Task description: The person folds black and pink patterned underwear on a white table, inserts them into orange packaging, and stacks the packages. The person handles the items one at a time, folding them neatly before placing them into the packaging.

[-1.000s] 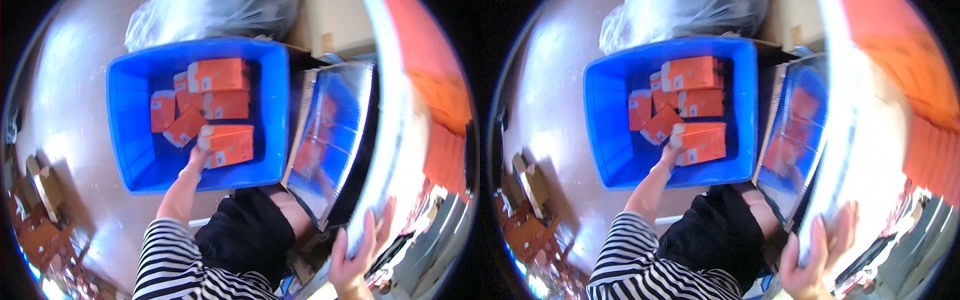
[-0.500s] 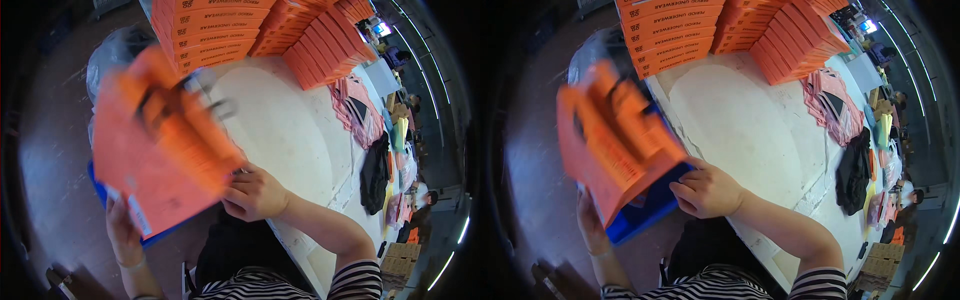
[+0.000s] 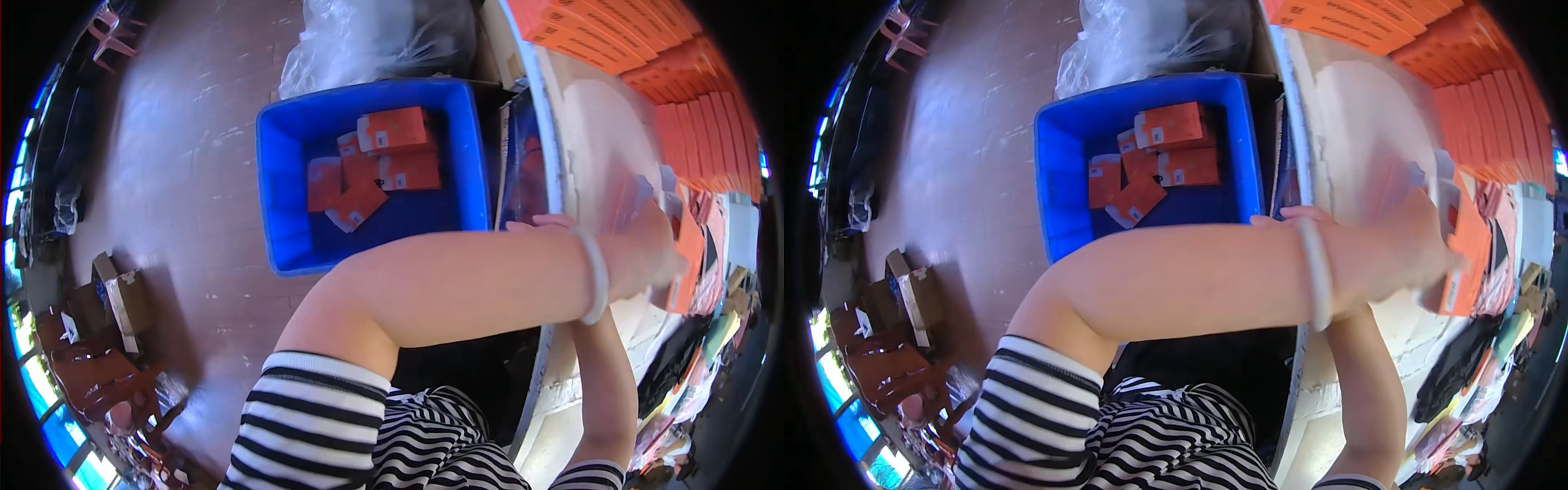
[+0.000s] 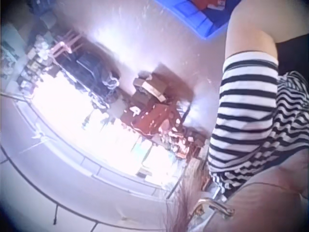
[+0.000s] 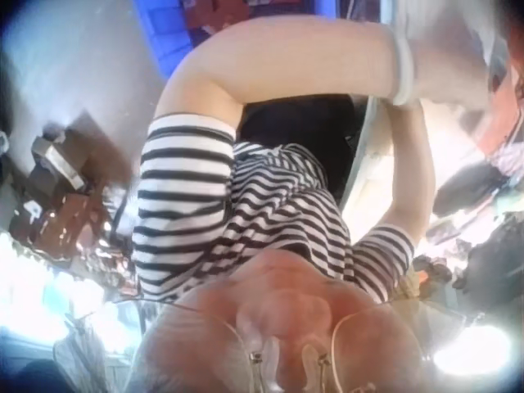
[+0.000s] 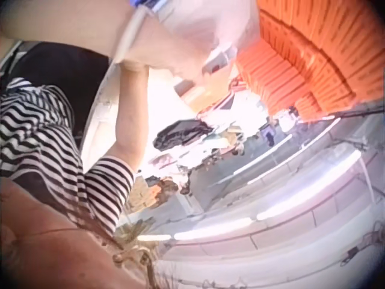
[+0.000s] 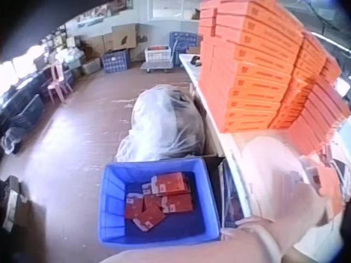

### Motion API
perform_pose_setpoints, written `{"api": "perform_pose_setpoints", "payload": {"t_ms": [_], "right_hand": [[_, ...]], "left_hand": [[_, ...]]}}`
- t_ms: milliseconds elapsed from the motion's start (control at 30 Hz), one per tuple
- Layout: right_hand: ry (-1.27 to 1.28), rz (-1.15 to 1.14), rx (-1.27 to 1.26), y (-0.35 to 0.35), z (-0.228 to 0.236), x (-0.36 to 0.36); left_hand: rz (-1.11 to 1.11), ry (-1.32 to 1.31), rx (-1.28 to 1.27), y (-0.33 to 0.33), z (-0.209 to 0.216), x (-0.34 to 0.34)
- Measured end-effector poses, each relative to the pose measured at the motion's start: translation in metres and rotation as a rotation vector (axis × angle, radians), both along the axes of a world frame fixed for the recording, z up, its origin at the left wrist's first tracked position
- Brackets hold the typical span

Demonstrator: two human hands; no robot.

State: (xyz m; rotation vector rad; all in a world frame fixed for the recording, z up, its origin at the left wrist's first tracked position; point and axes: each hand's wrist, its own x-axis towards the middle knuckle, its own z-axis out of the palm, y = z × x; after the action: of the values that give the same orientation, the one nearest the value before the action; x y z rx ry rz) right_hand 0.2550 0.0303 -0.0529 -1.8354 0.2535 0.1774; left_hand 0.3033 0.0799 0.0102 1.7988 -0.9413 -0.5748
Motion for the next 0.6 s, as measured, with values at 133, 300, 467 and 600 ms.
{"api": "perform_pose_setpoints", "payload": {"t_ms": [133,300,467,600], "right_hand": [[-0.088,0.282,-0.778,0.014,0.008,0.001],[-0.452,0.363,-0.886,0.012,0.011,0.032],[-0.397,0.397,-0.907,0.018,0.022,0.040],[-0.298,0.429,-0.831,0.017,0.036,0.043]], "left_hand": [[0.082,0.095,-0.138,0.044,-0.020,0.013],[0.570,0.682,-0.621,0.121,-0.175,0.070],[1.125,0.868,-0.163,0.157,-0.454,0.163],[1.257,1.223,-0.301,0.173,-0.532,0.221]]}}
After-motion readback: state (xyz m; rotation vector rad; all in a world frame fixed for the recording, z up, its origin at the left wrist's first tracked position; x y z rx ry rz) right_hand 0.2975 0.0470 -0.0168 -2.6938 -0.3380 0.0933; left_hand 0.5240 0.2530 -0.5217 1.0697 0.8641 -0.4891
